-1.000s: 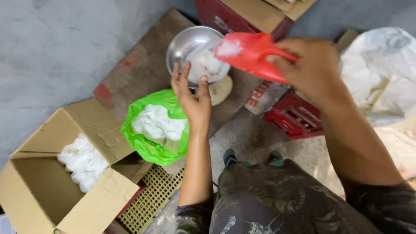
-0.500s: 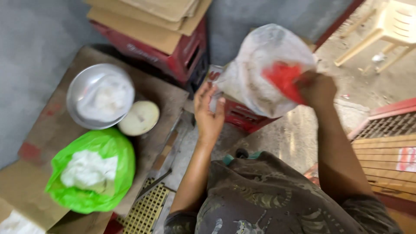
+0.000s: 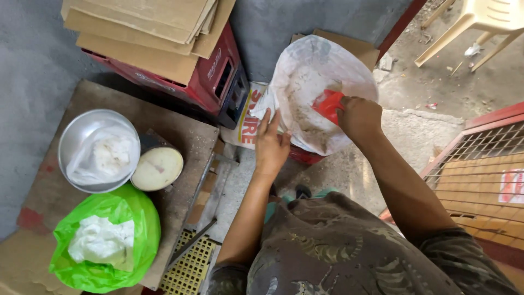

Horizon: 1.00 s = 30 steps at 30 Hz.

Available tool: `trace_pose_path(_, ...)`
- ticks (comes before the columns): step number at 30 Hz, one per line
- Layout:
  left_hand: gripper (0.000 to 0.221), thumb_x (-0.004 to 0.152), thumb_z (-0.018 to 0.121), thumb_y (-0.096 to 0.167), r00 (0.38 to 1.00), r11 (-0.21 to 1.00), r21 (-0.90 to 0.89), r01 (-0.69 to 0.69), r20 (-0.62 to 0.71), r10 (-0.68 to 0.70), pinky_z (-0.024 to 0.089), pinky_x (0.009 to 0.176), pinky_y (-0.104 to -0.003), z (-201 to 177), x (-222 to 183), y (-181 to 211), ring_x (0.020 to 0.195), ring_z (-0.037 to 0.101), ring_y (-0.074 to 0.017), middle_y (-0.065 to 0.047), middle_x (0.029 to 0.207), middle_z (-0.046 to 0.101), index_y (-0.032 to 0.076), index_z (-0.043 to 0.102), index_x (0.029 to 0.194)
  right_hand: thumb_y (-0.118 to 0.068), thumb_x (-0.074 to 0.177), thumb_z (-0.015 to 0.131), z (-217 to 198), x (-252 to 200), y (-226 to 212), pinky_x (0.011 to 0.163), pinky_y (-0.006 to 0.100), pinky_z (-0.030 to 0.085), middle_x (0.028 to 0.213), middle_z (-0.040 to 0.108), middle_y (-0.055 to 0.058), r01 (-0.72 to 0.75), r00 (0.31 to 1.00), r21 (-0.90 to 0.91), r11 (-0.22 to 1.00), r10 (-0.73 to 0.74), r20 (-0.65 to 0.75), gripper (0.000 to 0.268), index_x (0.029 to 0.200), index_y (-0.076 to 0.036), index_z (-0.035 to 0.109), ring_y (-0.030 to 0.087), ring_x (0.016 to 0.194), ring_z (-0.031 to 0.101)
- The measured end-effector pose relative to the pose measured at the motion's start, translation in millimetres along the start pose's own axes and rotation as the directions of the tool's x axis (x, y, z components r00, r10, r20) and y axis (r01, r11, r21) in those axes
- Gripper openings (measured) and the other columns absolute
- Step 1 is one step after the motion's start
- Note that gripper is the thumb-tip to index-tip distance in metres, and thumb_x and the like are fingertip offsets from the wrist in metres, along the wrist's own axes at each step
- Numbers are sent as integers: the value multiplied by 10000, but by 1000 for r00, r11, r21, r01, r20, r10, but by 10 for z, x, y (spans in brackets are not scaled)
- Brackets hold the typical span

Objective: The recorder uses a red scoop to transfer white powder from a large bag into a bowl on a scale, then portions it into small plastic bags, tying them shut and placing them in a cardboard box.

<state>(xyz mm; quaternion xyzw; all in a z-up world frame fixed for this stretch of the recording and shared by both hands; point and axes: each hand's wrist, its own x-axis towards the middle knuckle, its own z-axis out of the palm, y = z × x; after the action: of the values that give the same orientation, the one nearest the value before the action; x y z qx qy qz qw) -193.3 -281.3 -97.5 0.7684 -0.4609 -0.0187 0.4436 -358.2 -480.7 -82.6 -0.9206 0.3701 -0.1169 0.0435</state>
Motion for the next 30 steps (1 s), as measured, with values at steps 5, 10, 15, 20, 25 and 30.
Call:
trace_pose_path(5,640,865,780,160,994,1000,-15,18,106,-16,468,1061,-474,13,96,-80,1334,527,-456,-264,1563,436,12,545,1441,-276,906,704,386,92,34,625,468,546,844,731,149,15,998,-45,999,-12,63,194,897,-83,717,345,732,708)
trace_pose_path(10,618,876,776,175,991,1000,-26,-13,133,17,456,1075,-489,12,124,-154,1359,525,-439,-240,1560,455,18,561,1433,-256,895,712,361,46,-83,647,470,547,849,729,168,-20,999,51,998,18,33,198,920,-59,718,361,722,700)
trace_pose_path(15,577,878,760,172,987,998,-65,12,160,-2,464,1068,-480,-11,150,-203,1329,571,-397,-203,1524,534,26,587,1409,-258,896,710,96,-38,-221,658,471,548,894,735,154,-71,988,147,987,90,-123,196,968,-78,739,374,753,695)
trace_pose_path(20,582,882,765,180,986,994,-105,-19,163,36,481,1078,-466,-39,169,-245,1316,583,-405,-216,1488,557,24,585,1413,-277,899,707,294,30,-199,664,470,549,877,737,136,-116,993,17,993,115,35,209,946,-74,724,358,764,704)
trace_pose_path(25,589,885,766,185,983,994,-113,-4,180,25,485,1071,-458,-99,152,-203,1298,595,-407,-214,1474,573,23,579,1419,-278,901,705,313,52,-189,660,473,548,866,738,135,-109,993,21,994,108,50,208,947,-76,725,352,757,705)
trace_pose_path(30,622,881,766,184,980,994,-108,-16,197,37,470,1093,-450,-100,115,-224,1330,563,-409,-215,1487,556,3,556,1438,-264,900,712,420,109,-157,704,474,547,862,732,137,-77,996,69,995,80,-33,166,929,-101,729,350,780,704)
